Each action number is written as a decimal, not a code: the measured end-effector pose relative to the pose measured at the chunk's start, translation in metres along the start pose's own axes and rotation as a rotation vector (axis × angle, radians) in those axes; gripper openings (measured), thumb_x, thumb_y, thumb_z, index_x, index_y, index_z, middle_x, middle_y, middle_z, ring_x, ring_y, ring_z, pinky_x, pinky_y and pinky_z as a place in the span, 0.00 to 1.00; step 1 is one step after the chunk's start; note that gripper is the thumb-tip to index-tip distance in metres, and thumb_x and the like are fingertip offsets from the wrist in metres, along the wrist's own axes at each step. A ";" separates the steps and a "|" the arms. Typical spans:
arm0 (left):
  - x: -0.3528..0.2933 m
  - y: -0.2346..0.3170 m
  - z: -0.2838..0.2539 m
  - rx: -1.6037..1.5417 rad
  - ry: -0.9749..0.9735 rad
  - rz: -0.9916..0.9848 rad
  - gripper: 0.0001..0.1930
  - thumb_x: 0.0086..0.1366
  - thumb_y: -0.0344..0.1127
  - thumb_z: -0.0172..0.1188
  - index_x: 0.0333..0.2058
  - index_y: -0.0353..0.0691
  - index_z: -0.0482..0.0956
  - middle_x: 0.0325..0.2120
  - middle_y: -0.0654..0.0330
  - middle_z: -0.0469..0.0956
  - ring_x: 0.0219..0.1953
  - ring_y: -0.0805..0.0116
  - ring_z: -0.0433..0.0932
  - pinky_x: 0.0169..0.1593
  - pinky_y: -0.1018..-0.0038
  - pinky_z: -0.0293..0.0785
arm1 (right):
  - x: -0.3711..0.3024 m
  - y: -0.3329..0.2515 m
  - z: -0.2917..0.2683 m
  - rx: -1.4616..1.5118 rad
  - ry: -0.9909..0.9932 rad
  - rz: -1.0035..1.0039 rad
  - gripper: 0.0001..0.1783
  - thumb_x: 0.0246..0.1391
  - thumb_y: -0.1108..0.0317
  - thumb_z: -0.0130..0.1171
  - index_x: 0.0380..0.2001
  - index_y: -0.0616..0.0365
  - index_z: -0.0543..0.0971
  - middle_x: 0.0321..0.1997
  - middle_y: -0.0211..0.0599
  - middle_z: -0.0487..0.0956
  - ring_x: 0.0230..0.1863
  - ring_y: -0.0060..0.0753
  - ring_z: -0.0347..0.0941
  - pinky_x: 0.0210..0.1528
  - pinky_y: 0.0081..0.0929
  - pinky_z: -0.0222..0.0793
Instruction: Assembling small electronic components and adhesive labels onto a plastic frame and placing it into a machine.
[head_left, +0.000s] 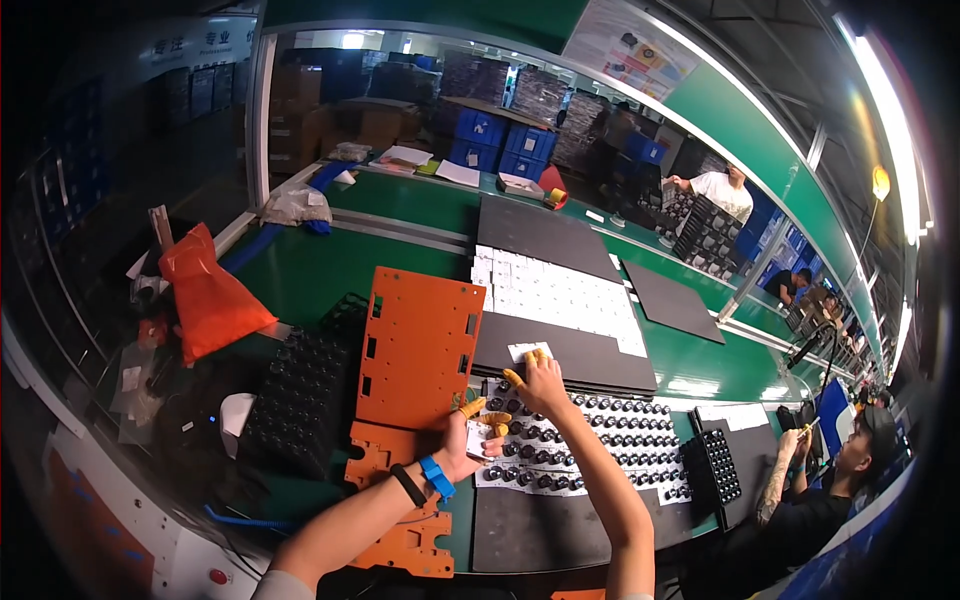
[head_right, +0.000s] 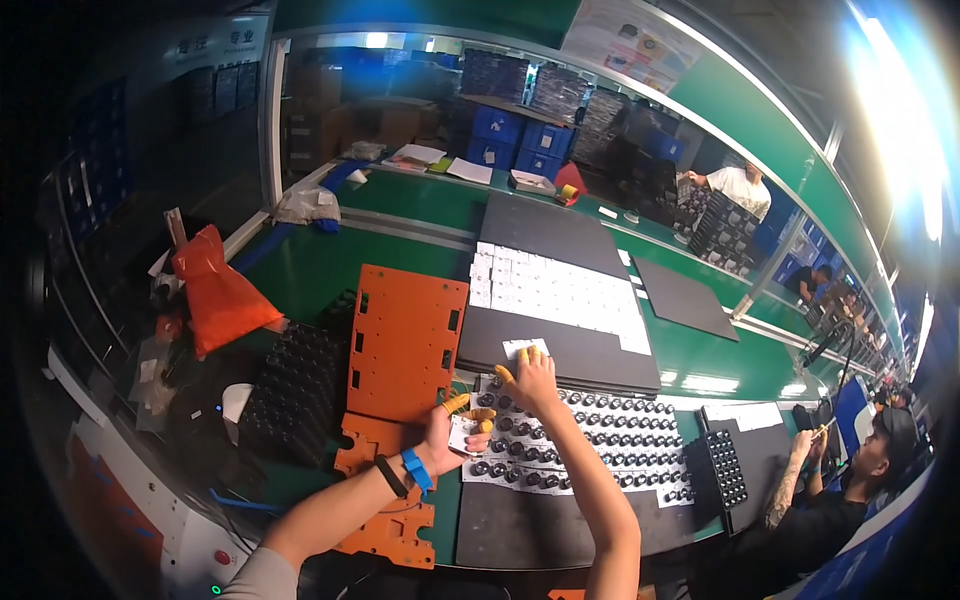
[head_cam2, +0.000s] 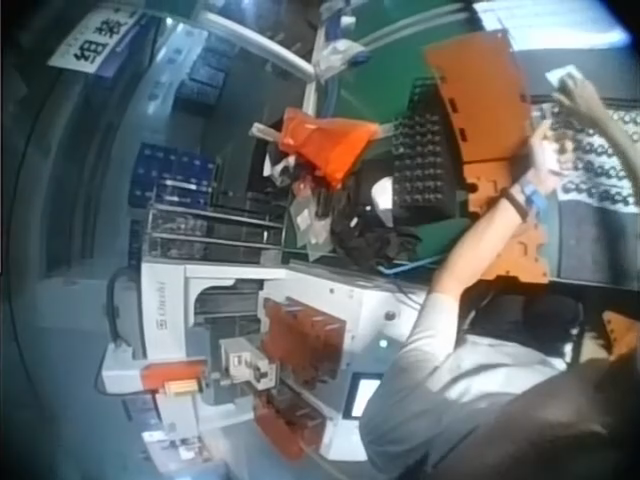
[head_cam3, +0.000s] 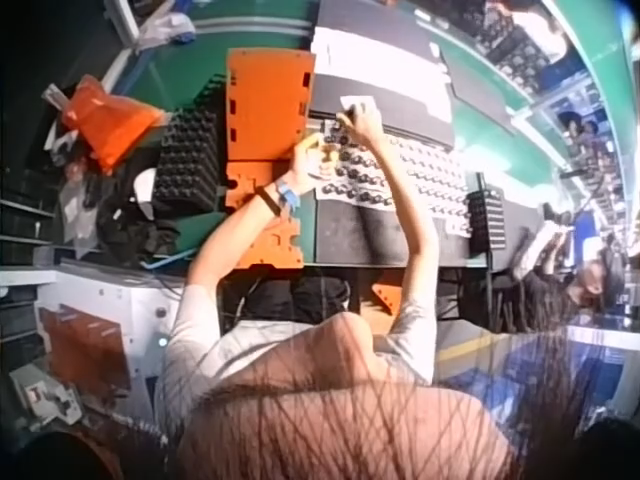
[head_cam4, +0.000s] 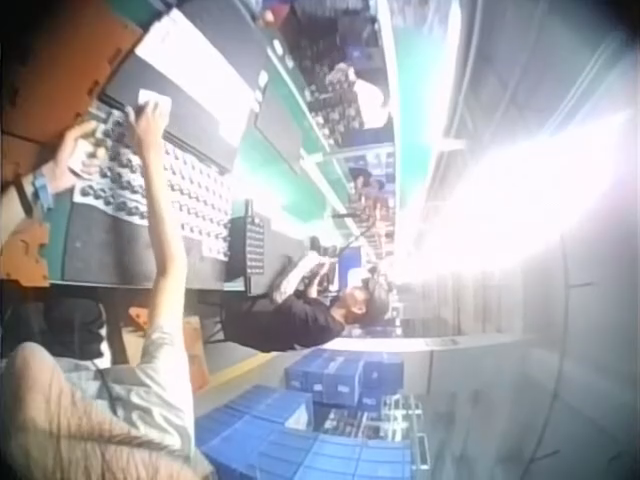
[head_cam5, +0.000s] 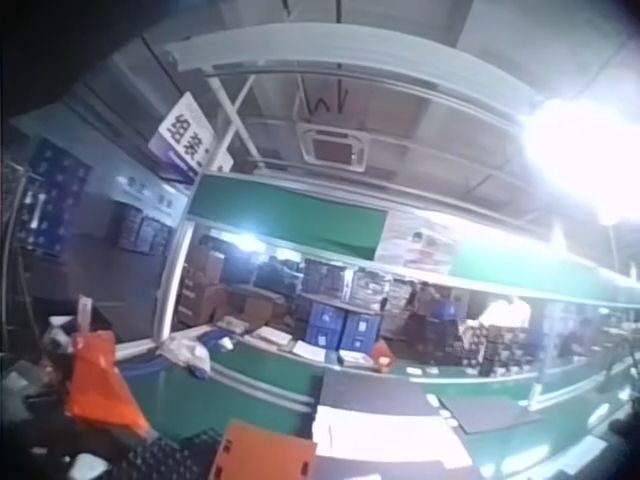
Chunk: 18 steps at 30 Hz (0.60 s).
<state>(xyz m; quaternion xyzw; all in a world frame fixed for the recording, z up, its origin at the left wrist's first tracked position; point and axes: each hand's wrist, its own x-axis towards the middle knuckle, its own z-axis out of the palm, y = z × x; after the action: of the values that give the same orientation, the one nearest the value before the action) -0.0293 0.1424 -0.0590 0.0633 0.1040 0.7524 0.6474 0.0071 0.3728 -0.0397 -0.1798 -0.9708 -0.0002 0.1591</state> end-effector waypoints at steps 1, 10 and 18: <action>0.000 -0.001 0.000 -0.001 0.008 0.003 0.32 0.74 0.56 0.45 0.43 0.27 0.82 0.27 0.56 0.76 0.22 0.70 0.65 0.26 0.75 0.60 | 0.005 -0.003 0.000 0.002 0.003 0.002 0.43 0.66 0.39 0.53 0.65 0.70 0.68 0.66 0.67 0.69 0.67 0.65 0.64 0.69 0.51 0.60; -0.003 0.001 0.004 0.014 0.040 0.007 0.31 0.74 0.55 0.46 0.43 0.29 0.84 0.27 0.57 0.78 0.20 0.71 0.65 0.28 0.74 0.61 | 0.039 -0.017 0.015 0.013 0.201 0.014 0.20 0.62 0.62 0.57 0.54 0.58 0.80 0.53 0.54 0.76 0.54 0.55 0.73 0.56 0.45 0.71; -0.002 0.003 0.005 0.021 0.034 -0.001 0.31 0.74 0.56 0.45 0.44 0.28 0.83 0.28 0.57 0.76 0.21 0.71 0.64 0.27 0.75 0.60 | 0.033 -0.021 0.007 -0.054 0.283 -0.125 0.14 0.58 0.66 0.58 0.45 0.53 0.85 0.47 0.38 0.79 0.51 0.42 0.74 0.52 0.36 0.73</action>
<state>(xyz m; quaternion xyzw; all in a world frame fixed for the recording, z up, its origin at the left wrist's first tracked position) -0.0305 0.1403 -0.0531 0.0571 0.1228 0.7518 0.6454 -0.0316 0.3647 -0.0345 -0.1212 -0.9475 -0.0616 0.2893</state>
